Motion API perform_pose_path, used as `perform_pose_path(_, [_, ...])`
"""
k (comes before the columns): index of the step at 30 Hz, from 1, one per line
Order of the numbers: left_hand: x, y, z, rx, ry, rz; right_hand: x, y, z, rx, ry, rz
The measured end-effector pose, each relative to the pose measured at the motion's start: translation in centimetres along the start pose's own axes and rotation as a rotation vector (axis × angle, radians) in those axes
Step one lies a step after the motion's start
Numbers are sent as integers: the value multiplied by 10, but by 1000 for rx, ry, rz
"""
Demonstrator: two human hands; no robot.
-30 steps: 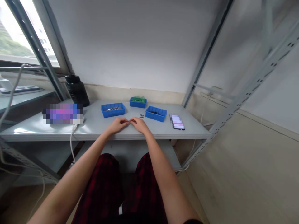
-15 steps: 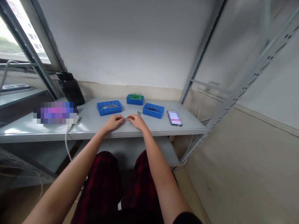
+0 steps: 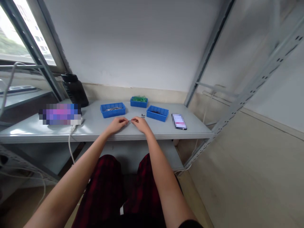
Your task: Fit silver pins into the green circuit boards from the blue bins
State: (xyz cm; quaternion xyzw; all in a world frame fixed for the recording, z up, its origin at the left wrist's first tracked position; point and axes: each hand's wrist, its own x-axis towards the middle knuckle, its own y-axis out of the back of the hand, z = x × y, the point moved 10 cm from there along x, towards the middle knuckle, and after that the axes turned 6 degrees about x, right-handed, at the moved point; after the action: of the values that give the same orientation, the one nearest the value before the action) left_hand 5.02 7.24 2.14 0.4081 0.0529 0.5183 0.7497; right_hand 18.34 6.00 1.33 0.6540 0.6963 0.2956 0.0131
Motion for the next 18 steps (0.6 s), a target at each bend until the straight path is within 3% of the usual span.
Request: perform_pose_path(18, [-2,-2,1,-24,8,-19,-3,2,-7,40,26,-2])
